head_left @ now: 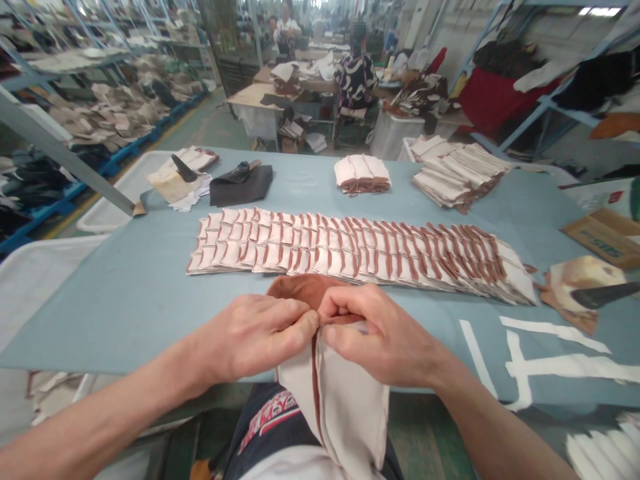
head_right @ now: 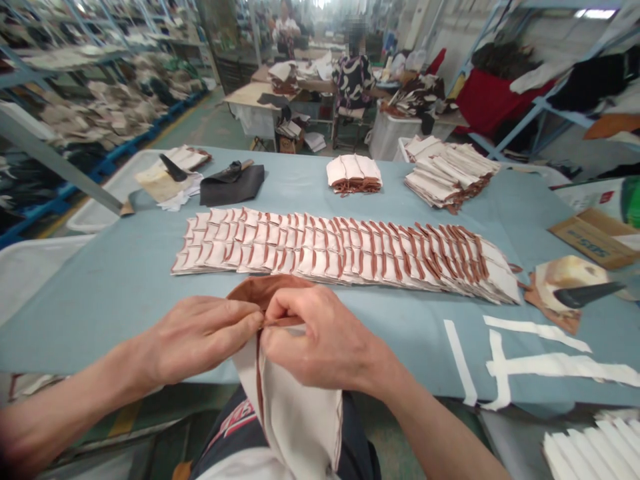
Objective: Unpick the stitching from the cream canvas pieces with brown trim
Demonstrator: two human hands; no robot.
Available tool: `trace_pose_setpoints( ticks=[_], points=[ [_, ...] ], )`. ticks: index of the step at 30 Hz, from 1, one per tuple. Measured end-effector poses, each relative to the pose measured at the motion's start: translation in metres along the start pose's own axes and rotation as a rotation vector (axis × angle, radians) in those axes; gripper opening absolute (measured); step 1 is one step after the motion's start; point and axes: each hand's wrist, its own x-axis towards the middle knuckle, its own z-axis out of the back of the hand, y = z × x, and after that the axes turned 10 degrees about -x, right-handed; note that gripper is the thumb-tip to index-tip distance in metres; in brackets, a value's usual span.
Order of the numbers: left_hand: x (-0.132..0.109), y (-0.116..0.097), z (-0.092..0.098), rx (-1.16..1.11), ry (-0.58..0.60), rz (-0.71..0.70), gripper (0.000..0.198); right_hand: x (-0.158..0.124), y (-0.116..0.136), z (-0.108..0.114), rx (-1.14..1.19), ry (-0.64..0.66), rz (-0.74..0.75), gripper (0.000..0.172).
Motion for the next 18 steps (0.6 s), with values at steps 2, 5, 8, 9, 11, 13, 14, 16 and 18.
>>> trace_pose_setpoints(
  ticks=[2,5,8,9,11,13,14,16,18],
  points=[
    [0.0,0.0,-0.004,0.02,0.001,0.003,0.018,0.0,-0.003,-0.001,0.07,0.039,-0.071,0.016],
    [0.001,0.002,-0.009,0.002,0.025,0.039,0.018,0.001,-0.009,-0.004,0.119,0.062,-0.146,0.016],
    [0.005,0.004,-0.013,-0.042,-0.007,-0.024,0.02,-0.002,-0.014,-0.008,0.049,-0.018,-0.123,0.016],
    [0.006,0.004,-0.014,-0.087,-0.035,-0.039,0.021,-0.005,-0.015,-0.008,0.007,-0.061,-0.083,0.016],
    [0.01,0.003,-0.014,-0.215,-0.077,-0.001,0.017,-0.011,-0.016,-0.008,-0.07,-0.139,0.008,0.014],
    [0.013,0.0,-0.012,-0.339,-0.07,0.1,0.011,-0.018,-0.015,-0.006,-0.123,-0.187,0.072,0.013],
    [0.015,-0.001,-0.009,-0.399,-0.048,0.151,0.008,-0.022,-0.014,-0.006,-0.145,-0.199,0.089,0.012],
    [0.019,-0.002,-0.002,-0.532,0.018,0.228,0.008,-0.027,-0.012,-0.005,-0.201,-0.221,0.108,0.013],
    [0.023,-0.001,0.004,-0.661,0.081,0.249,0.008,-0.031,-0.012,-0.005,-0.265,-0.251,0.139,0.013]
  ],
)
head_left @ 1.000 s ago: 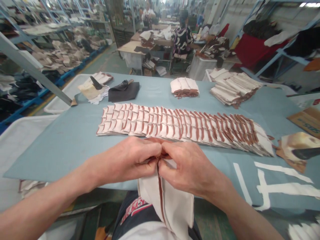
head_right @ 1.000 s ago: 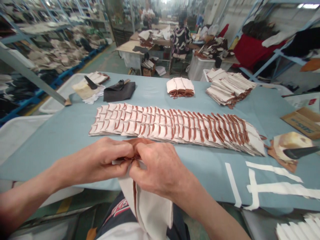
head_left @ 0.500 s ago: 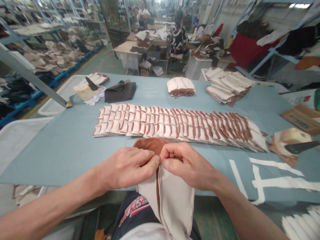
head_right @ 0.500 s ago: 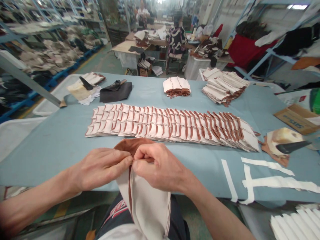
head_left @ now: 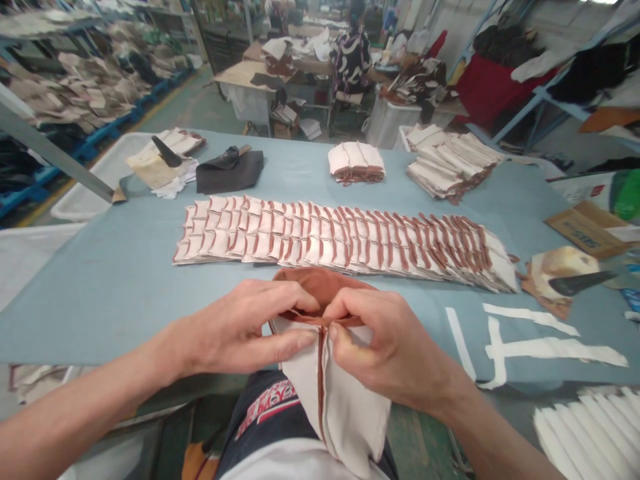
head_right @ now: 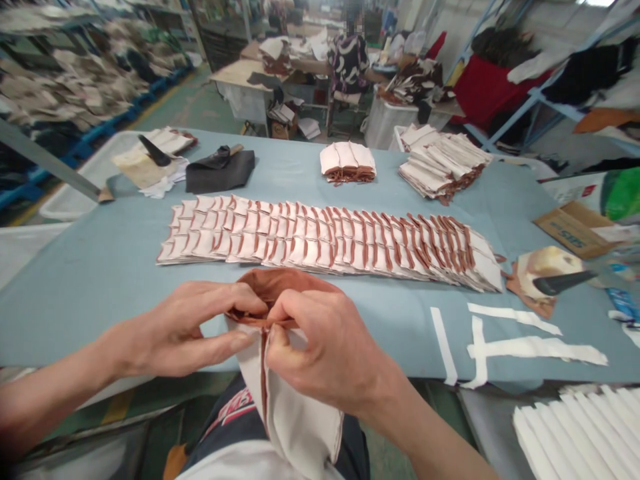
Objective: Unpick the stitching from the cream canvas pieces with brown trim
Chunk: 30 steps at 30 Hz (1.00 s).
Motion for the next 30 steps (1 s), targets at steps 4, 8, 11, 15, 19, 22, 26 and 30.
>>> trace_pose_setpoints(
  ticks=[4,8,11,15,19,22,26,30],
  points=[
    [0.005,0.001,0.002,0.064,0.081,-0.024,0.021,-0.003,-0.001,-0.002,-0.069,-0.02,0.048,0.013],
    [0.006,0.016,-0.017,0.386,-0.062,-0.188,0.028,-0.001,-0.009,-0.004,-0.045,-0.049,0.049,0.014],
    [0.005,0.027,-0.029,0.431,-0.173,-0.213,0.03,0.002,-0.018,-0.007,0.052,-0.06,0.041,0.014],
    [0.002,0.023,-0.022,0.301,-0.113,-0.097,0.032,0.005,-0.023,-0.008,0.091,-0.061,0.1,0.015],
    [0.003,0.006,-0.003,0.029,0.033,0.029,0.04,0.007,-0.02,-0.005,0.071,-0.033,0.169,0.016],
    [0.007,0.0,0.004,-0.053,0.057,0.063,0.045,0.006,-0.017,-0.001,0.0,-0.009,0.205,0.015],
    [0.016,-0.001,0.004,-0.061,0.089,0.093,0.042,0.004,-0.014,0.006,-0.069,0.012,0.207,0.014],
    [0.025,-0.002,0.003,-0.128,0.151,0.136,0.04,0.0,-0.011,0.014,-0.106,0.059,0.193,0.015]
  ],
)
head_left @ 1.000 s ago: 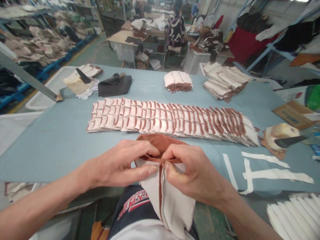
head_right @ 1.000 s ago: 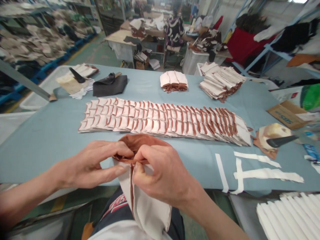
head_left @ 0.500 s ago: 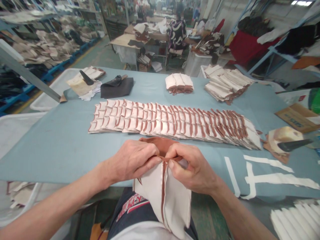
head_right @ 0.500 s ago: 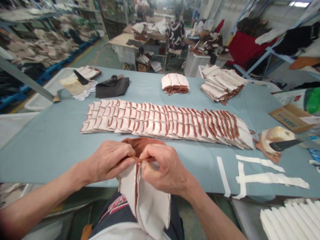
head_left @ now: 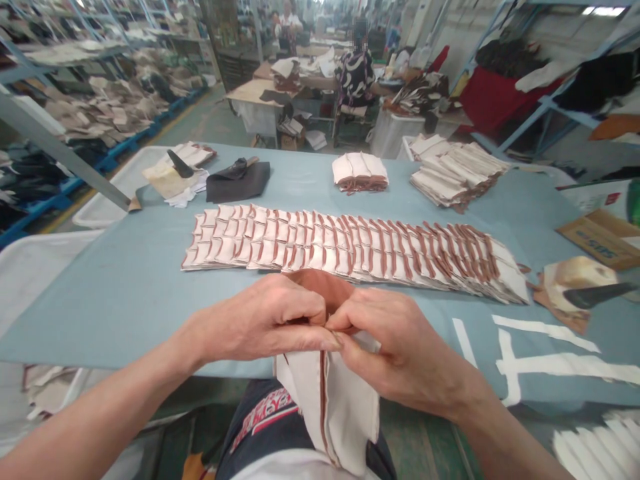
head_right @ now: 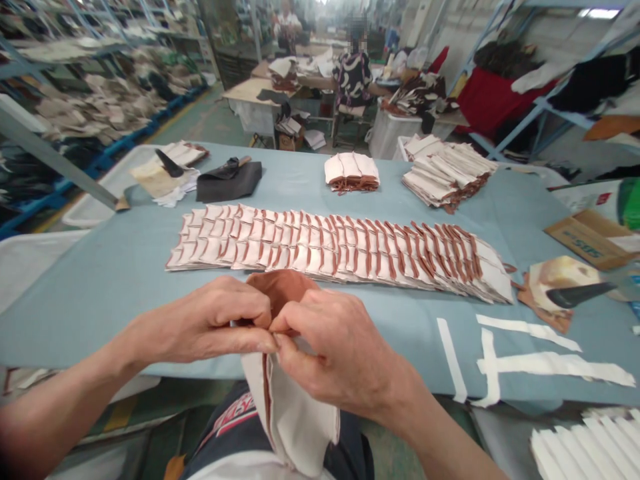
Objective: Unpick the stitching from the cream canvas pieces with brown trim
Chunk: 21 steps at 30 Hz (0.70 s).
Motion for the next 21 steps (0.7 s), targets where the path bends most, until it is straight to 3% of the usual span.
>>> trace_pose_setpoints(
  ticks=[3,6,10,13,17,21],
  points=[
    [0.006,-0.003,-0.004,-0.036,0.025,0.006,0.038,-0.003,-0.003,0.006,-0.059,0.048,0.007,0.017],
    [0.007,-0.007,-0.012,-0.03,0.022,0.001,0.034,-0.007,-0.015,0.009,-0.079,0.068,-0.012,0.005],
    [-0.003,-0.01,-0.016,0.021,0.0,-0.044,0.031,-0.015,-0.044,0.011,-0.12,0.078,-0.113,0.027],
    [-0.015,-0.005,-0.012,0.103,-0.066,-0.073,0.032,-0.021,-0.059,0.013,0.019,0.101,-0.159,0.027],
    [-0.031,0.016,-0.007,0.334,-0.191,-0.096,0.033,-0.02,-0.055,0.016,0.256,0.112,-0.139,0.021],
    [-0.042,0.037,-0.004,0.412,-0.266,-0.112,0.035,-0.009,-0.038,0.019,0.292,0.089,-0.109,0.012]
  ],
)
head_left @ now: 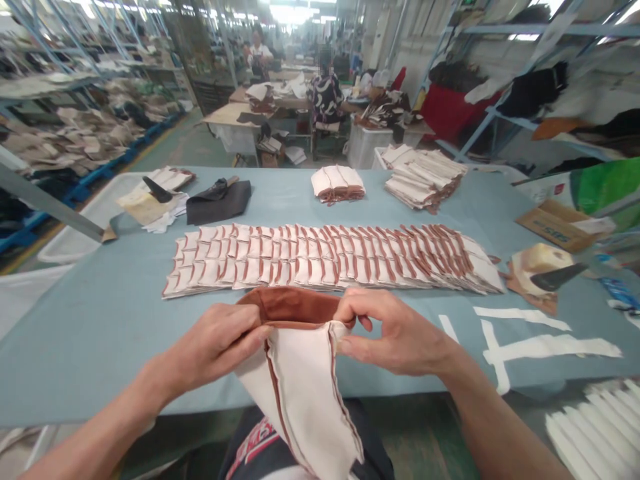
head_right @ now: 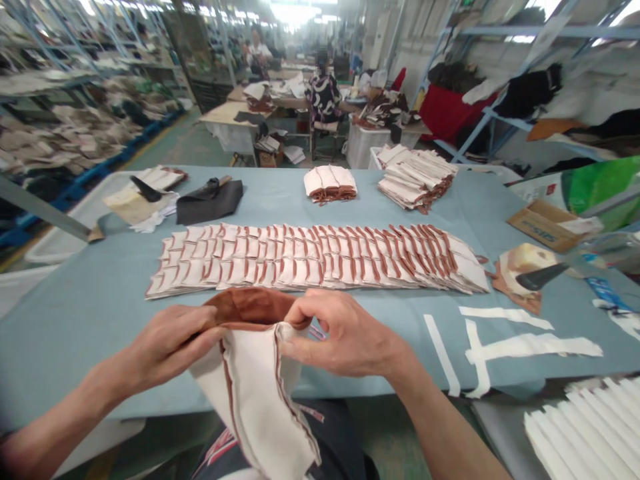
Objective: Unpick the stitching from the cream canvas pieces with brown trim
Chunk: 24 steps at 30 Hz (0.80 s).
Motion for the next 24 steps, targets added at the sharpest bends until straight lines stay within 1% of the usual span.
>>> trace_pose_setpoints(
  ticks=[2,4,6,8,11,13,16,20,22,24],
  points=[
    [0.0,0.003,0.001,-0.069,0.007,0.044,0.035,0.007,0.008,-0.001,0.036,0.002,0.002,0.014],
    [0.005,0.0,0.003,-0.19,0.017,0.081,0.038,0.014,0.015,-0.001,0.089,0.033,-0.008,0.015],
    [0.016,-0.007,0.005,-0.342,0.007,0.077,0.045,0.022,0.021,-0.001,0.117,0.068,-0.025,0.015],
    [0.028,-0.015,0.005,-0.511,-0.013,0.052,0.048,0.029,0.025,-0.002,0.125,0.092,-0.017,0.015],
    [0.043,-0.024,0.005,-0.742,-0.025,0.048,0.045,0.035,0.03,-0.004,0.12,0.104,0.005,0.017],
    [0.047,-0.027,0.005,-0.831,-0.011,0.08,0.038,0.036,0.033,-0.004,0.078,0.102,-0.009,0.015],
    [0.047,-0.028,0.004,-0.906,0.019,0.157,0.026,0.033,0.035,-0.005,0.005,0.095,-0.045,0.013],
    [0.046,-0.026,0.003,-0.964,0.093,0.273,0.025,0.028,0.034,-0.008,0.006,0.08,-0.078,0.01],
    [0.048,-0.028,0.003,-0.947,0.119,0.281,0.024,0.026,0.033,-0.01,0.018,0.073,-0.081,0.006],
    [0.05,-0.032,0.006,-0.914,0.123,0.231,0.024,0.023,0.033,-0.011,0.038,0.074,-0.088,0.004]
  ],
)
